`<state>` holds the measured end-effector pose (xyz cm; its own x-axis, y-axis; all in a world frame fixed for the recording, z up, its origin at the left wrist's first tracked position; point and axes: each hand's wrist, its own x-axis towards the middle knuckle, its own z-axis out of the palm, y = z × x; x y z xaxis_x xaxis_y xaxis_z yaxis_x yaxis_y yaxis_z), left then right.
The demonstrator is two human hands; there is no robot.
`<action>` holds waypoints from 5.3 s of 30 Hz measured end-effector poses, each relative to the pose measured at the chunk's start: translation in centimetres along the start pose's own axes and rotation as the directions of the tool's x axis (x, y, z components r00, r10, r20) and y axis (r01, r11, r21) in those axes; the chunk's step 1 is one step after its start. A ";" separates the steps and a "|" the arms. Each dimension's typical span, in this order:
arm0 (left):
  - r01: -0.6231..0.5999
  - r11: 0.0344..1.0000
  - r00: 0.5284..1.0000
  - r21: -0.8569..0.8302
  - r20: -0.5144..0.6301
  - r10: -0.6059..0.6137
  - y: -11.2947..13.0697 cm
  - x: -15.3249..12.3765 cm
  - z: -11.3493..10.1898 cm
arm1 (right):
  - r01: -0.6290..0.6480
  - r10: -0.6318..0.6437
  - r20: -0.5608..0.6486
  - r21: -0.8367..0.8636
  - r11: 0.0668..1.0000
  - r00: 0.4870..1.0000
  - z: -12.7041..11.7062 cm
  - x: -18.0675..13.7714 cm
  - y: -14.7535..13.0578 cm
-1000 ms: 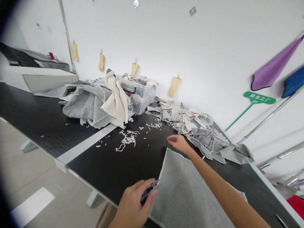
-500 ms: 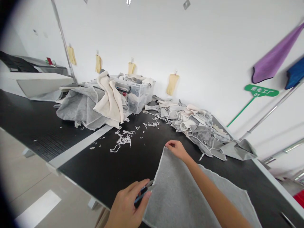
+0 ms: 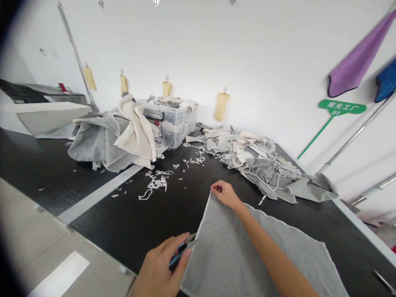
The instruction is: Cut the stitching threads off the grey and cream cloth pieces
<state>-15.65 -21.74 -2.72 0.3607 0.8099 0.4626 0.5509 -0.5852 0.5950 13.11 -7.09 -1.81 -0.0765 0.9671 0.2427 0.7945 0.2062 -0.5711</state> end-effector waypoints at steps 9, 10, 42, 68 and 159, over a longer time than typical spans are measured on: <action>0.006 1.000 0.999 0.025 0.032 -0.007 0.0 -0.1 0.2 | 0.021 -0.021 -0.040 0.005 1.000 0.999 0.5 -0.3 0.6; 0.006 1.000 0.999 0.030 0.037 -0.007 0.0 -0.1 0.2 | -0.001 0.002 -0.042 0.032 0.999 0.999 0.5 -0.3 0.7; 0.038 0.997 0.999 -0.072 0.017 -0.037 -0.6 -0.6 0.8 | -0.259 0.113 -0.523 -0.214 0.942 0.845 -10.8 -14.5 3.0; 0.016 1.000 1.000 -0.020 0.006 -0.016 -0.1 -0.4 0.6 | -0.602 0.573 -0.557 0.155 0.783 0.602 -18.7 -27.1 14.7; 0.146 0.978 0.989 -0.148 0.050 -0.140 1.0 -0.1 -1.2 | -0.064 0.046 0.054 0.415 0.908 0.997 2.9 -15.3 -10.9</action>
<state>-16.01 -22.49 -1.40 0.3174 0.8847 0.3414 0.4804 -0.4604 0.7465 3.88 -23.74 -1.64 -0.0725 0.9821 0.1737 0.4760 0.1871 -0.8593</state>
